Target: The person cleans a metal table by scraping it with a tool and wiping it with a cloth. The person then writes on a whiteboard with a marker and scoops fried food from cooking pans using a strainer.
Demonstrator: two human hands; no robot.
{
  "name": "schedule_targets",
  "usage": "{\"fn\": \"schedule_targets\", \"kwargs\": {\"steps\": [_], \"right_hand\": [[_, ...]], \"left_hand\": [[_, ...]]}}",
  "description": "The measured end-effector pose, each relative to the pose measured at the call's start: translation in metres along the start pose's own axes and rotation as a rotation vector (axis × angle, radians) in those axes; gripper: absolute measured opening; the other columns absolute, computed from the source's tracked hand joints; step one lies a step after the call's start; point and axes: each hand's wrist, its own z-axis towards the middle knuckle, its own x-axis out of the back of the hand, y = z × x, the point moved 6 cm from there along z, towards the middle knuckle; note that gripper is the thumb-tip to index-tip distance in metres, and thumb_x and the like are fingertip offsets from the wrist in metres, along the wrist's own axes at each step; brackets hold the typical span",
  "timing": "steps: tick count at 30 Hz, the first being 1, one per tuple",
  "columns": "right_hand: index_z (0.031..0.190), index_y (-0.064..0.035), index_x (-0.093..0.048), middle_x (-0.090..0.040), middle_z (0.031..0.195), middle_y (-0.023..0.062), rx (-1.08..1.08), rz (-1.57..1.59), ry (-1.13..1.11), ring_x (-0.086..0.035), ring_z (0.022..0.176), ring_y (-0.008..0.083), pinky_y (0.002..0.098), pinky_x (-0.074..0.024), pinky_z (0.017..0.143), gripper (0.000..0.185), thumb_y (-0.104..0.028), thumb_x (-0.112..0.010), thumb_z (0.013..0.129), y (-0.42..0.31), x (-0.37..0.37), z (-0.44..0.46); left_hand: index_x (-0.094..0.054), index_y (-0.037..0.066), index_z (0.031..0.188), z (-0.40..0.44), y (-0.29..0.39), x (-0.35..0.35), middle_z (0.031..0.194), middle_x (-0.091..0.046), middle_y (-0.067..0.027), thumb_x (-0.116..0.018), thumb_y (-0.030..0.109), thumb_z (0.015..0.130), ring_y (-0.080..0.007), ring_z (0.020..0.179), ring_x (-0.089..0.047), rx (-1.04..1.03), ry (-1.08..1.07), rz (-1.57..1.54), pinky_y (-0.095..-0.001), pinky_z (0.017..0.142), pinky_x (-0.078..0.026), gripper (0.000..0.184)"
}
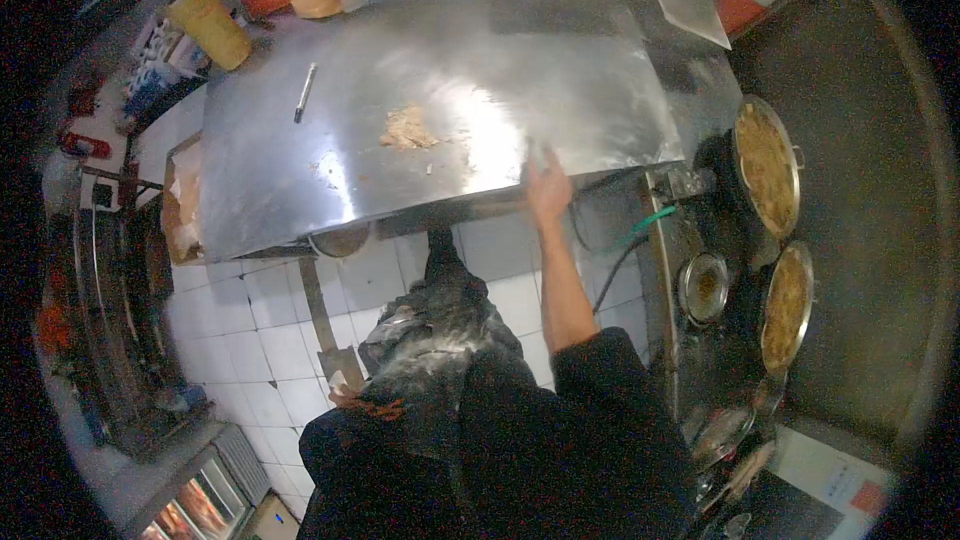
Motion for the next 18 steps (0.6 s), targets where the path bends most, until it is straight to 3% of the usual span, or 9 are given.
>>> {"fn": "schedule_targets", "kwargs": {"steps": [1, 4, 7, 10, 13, 16, 18], "right_hand": [[0.137, -0.025, -0.063, -0.068, 0.075, 0.0195, -0.085, 0.046, 0.097, -0.067, 0.077, 0.039, 0.0482, -0.051, 0.077, 0.051, -0.05, -0.06, 0.093, 0.011, 0.005, 0.003], [0.137, -0.0223, -0.062, -0.07, 0.081, 0.021, 0.131, -0.047, -0.045, -0.068, 0.08, 0.04, 0.0481, -0.0517, 0.079, 0.052, -0.05, -0.06, 0.093, 0.009, 0.012, 0.005], [0.137, -0.0243, -0.062, -0.072, 0.089, 0.0217, -0.092, 0.013, 0.258, -0.068, 0.082, 0.0405, 0.048, -0.0522, 0.08, 0.05, -0.05, -0.059, 0.094, 0.036, 0.026, 0.012], [0.137, -0.0217, -0.061, -0.072, 0.09, 0.0233, 0.103, -0.108, -0.173, -0.068, 0.08, 0.0416, 0.0493, -0.0523, 0.079, 0.052, -0.049, -0.059, 0.094, 0.02, 0.014, 0.001], [0.138, -0.0234, -0.061, -0.068, 0.078, 0.0222, 0.041, 0.044, 0.152, -0.068, 0.073, 0.0401, 0.0491, -0.0518, 0.073, 0.05, -0.048, -0.059, 0.095, 0.03, 0.017, -0.022], [0.139, -0.0221, -0.059, -0.064, 0.07, 0.0201, 0.241, -0.149, -0.229, -0.066, 0.064, 0.0362, 0.0468, -0.0506, 0.066, 0.049, -0.044, -0.059, 0.096, -0.008, -0.01, -0.071], [0.141, -0.0231, -0.059, -0.063, 0.068, 0.0189, 0.039, 0.007, -0.07, -0.065, 0.061, 0.0345, 0.0454, -0.0498, 0.063, 0.047, -0.041, -0.06, 0.097, -0.009, -0.01, -0.082]], "left_hand": [[-0.053, -0.009, 0.126, 0.0, 0.002, 0.0, 0.117, -0.059, -0.033, -0.051, 0.035, 0.101, -0.0486, 0.111, -0.056, -0.001, -0.001, -0.002, -0.0506, 0.097, -0.044, 0.05], [-0.053, -0.008, 0.126, 0.003, 0.006, 0.0, 0.117, -0.059, -0.0331, -0.051, 0.034, 0.101, -0.0486, 0.111, -0.056, -0.013, -0.013, -0.004, -0.0505, 0.097, -0.044, 0.05], [-0.053, -0.008, 0.127, 0.002, 0.007, 0.0, 0.117, -0.059, -0.0332, -0.051, 0.034, 0.101, -0.0487, 0.111, -0.056, -0.015, -0.023, -0.001, -0.0504, 0.097, -0.044, 0.049], [-0.052, -0.008, 0.127, 0.005, 0.01, 0.0, 0.117, -0.059, -0.0333, -0.051, 0.033, 0.101, -0.0487, 0.111, -0.056, -0.028, -0.037, 0.0, -0.0502, 0.097, -0.044, 0.049], [-0.052, -0.008, 0.127, 0.005, 0.009, 0.002, 0.117, -0.059, -0.0334, -0.051, 0.033, 0.101, -0.0487, 0.112, -0.056, -0.031, -0.041, 0.002, -0.0501, 0.097, -0.044, 0.049], [-0.052, -0.008, 0.127, 0.006, 0.012, 0.002, 0.117, -0.059, -0.0334, -0.05, 0.033, 0.101, -0.0487, 0.112, -0.056, -0.039, -0.046, 0.002, -0.05, 0.097, -0.043, 0.048], [-0.052, -0.008, 0.127, 0.005, 0.011, 0.002, 0.117, -0.059, -0.0335, -0.05, 0.032, 0.101, -0.0488, 0.112, -0.056, -0.041, -0.055, 0.003, -0.0499, 0.097, -0.043, 0.048]]}}
